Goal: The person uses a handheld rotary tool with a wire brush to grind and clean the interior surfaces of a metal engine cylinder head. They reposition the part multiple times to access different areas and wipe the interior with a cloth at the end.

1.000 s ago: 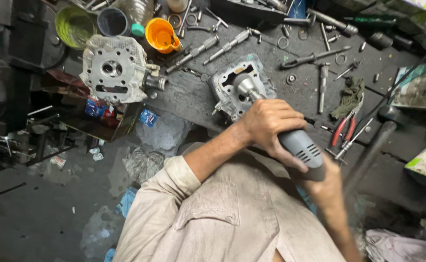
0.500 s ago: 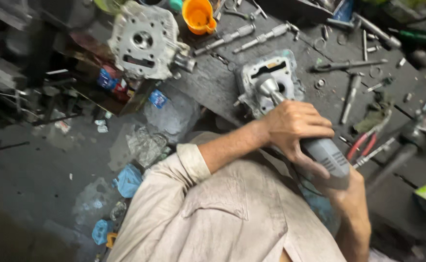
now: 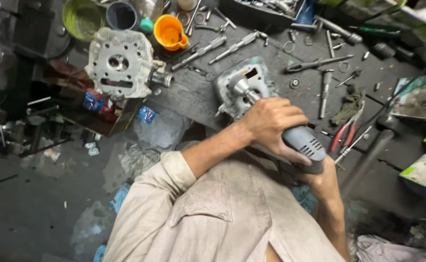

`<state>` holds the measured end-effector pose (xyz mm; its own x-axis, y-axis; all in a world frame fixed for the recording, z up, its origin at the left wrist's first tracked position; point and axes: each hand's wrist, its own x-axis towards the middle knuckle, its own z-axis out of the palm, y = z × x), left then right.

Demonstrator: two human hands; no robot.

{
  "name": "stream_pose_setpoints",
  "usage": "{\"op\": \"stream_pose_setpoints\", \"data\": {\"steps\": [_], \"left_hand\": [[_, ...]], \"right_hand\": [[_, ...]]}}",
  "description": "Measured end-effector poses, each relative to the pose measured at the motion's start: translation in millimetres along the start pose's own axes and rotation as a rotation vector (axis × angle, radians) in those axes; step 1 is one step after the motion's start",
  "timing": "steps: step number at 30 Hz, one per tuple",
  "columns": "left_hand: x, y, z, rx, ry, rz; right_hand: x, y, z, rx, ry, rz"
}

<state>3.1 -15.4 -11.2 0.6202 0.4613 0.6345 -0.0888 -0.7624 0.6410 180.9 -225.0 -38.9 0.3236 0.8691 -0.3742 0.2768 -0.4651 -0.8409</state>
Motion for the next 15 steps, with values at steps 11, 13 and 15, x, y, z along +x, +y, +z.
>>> {"op": "stream_pose_setpoints", "data": {"steps": [11,13,15], "left_hand": [[11,34,11,-0.041,-0.036,0.036],[13,39,18,-0.041,-0.043,0.027],[8,46,17,-0.064,-0.014,0.033]], "right_hand": [[-43,12,-25,0.107,0.046,0.136],[-49,15,-33,0.125,0.004,0.242],[-56,15,-35,0.096,0.003,0.142]]}}
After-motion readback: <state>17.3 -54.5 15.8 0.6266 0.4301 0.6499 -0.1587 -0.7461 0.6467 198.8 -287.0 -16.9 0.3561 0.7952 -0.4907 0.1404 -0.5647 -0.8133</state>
